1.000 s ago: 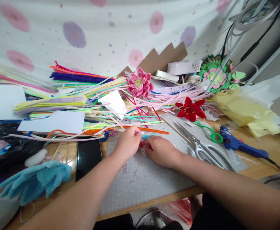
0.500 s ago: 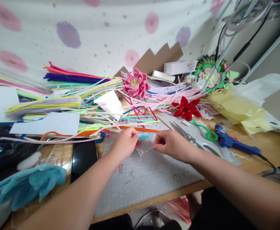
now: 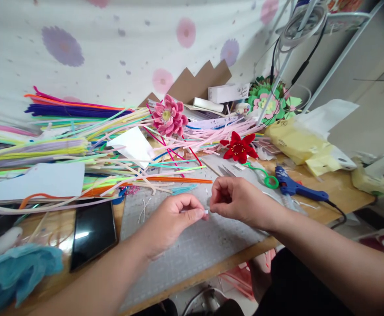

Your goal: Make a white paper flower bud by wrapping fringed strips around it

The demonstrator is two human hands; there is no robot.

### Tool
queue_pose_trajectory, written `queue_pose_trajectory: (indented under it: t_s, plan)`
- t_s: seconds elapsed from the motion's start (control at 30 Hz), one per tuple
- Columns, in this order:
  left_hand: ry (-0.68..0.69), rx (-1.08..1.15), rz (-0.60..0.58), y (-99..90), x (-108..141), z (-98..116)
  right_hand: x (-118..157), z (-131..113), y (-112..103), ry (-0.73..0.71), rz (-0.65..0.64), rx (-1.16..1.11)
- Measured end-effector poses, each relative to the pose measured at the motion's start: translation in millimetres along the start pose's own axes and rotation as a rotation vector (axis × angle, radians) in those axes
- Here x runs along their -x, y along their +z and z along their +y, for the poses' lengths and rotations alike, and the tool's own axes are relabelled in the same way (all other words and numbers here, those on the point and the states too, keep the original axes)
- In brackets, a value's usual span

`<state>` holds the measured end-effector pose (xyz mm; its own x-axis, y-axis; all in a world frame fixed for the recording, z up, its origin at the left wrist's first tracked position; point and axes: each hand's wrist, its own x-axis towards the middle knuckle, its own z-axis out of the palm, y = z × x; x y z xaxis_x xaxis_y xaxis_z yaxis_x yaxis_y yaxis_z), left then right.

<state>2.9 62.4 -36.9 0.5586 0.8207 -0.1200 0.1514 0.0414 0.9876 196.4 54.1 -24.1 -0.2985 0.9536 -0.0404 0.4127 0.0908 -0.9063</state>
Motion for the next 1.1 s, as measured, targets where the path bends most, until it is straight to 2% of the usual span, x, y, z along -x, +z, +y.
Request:
queue_pose_trajectory:
  t_s: [0.1, 0.17, 0.27, 0.33, 0.4, 0.53, 0.6, 0.73, 0.83, 0.9, 1.1]
  plan:
    - [-0.006, 0.001, 0.039, -2.1, -2, 0, 0, -2, -2, -0.029, 0.029, 0.074]
    - [-0.013, -0.005, 0.067, -3.9, -2, 0, 2, -4, -3, -0.075, 0.099, 0.139]
    - [-0.007, 0.009, 0.11, -5.2, -2, 0, 6, -7, -3, -0.233, 0.18, 0.19]
    - [0.0, 0.021, 0.123, -4.9, -2, 0, 8, -8, 0, -0.33, 0.181, 0.187]
    - [0.01, 0.03, 0.122, -3.9, -2, -1, 8, -8, 4, -0.351, 0.174, 0.173]
    - [0.023, 0.029, 0.113, -2.4, -1, 0, 3, -7, 11, -0.314, 0.159, 0.095]
    - [0.02, 0.035, 0.129, -2.7, -1, -1, 0, -5, 10, -0.271, 0.189, -0.033]
    - [0.025, 0.122, 0.162, -4.1, -1, -4, -3, 1, 10, -0.032, 0.242, -0.441]
    - [0.038, 0.19, 0.156, -4.4, -2, -6, -1, 2, 19, 0.085, 0.171, -0.633]
    - [0.05, 0.217, 0.15, -4.1, -3, -7, 1, 1, 27, 0.103, 0.137, -0.716]
    - [0.057, 0.203, 0.137, -3.4, -2, -7, -1, -2, 37, 0.058, 0.191, -0.821]
